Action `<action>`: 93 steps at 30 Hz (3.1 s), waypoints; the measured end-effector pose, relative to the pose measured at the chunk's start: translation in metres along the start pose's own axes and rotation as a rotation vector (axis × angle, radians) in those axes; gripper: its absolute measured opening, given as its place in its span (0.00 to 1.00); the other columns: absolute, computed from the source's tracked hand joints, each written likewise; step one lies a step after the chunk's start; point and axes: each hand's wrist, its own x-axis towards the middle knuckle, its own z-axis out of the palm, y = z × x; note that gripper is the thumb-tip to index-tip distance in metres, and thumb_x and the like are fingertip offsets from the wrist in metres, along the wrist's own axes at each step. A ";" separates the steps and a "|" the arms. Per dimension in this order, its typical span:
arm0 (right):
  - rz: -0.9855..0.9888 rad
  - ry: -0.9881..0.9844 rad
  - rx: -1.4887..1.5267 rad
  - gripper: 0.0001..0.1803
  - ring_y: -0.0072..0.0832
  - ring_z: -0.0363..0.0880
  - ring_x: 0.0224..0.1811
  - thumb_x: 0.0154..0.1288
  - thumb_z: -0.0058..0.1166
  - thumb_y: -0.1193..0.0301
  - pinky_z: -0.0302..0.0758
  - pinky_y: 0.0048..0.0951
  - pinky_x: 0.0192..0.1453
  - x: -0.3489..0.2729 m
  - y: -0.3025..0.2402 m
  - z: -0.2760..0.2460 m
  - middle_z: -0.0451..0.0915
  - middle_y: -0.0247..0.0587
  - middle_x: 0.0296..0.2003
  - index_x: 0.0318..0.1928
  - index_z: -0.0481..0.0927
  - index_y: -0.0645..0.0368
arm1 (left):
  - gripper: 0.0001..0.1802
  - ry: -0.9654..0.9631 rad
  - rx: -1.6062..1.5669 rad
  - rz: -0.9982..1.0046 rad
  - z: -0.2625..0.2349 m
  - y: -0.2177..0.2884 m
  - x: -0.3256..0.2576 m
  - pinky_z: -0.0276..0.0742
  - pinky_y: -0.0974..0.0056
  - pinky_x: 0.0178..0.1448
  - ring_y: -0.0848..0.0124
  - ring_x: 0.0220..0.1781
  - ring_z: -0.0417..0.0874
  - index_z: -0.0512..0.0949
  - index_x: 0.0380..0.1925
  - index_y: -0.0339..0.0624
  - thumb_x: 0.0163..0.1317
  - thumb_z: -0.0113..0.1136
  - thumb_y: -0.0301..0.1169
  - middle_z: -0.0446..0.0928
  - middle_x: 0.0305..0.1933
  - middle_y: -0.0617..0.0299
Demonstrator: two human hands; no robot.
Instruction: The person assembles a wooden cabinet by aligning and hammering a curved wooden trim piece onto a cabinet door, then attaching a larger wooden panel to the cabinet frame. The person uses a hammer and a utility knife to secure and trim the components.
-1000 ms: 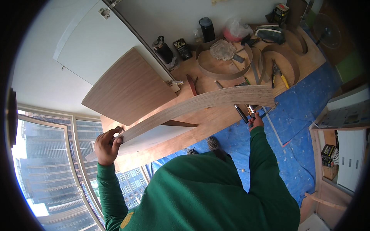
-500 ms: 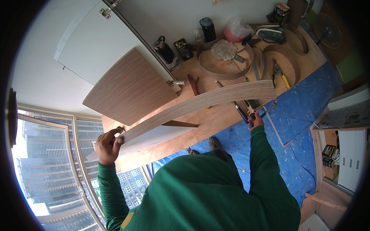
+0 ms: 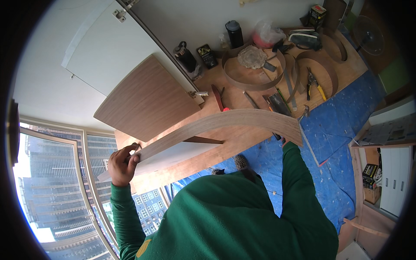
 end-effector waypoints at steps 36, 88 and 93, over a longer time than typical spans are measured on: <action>0.060 0.138 -0.041 0.20 0.36 0.82 0.40 0.66 0.65 0.65 0.77 0.45 0.41 -0.004 0.040 0.011 0.83 0.42 0.45 0.54 0.79 0.61 | 0.27 0.048 0.022 0.017 -0.001 0.002 -0.003 0.76 0.55 0.41 0.57 0.29 0.84 0.87 0.42 0.45 0.62 0.66 0.58 0.80 0.22 0.58; -0.499 0.396 0.353 0.25 0.24 0.67 0.19 0.77 0.54 0.47 0.65 0.27 0.21 -0.154 -0.122 -0.057 0.67 0.31 0.19 0.32 0.70 0.54 | 0.28 -0.361 -0.271 0.424 -0.045 -0.046 0.009 0.82 0.51 0.41 0.50 0.35 0.86 0.76 0.59 0.39 0.66 0.69 0.43 0.83 0.36 0.51; -1.004 0.369 0.227 0.15 0.22 0.69 0.22 0.78 0.55 0.58 0.68 0.27 0.26 -0.307 -0.152 -0.021 0.69 0.30 0.23 0.38 0.73 0.55 | 0.42 -0.558 -0.342 0.711 -0.046 -0.079 0.028 0.83 0.49 0.46 0.46 0.39 0.87 0.58 0.76 0.39 0.67 0.67 0.39 0.83 0.48 0.42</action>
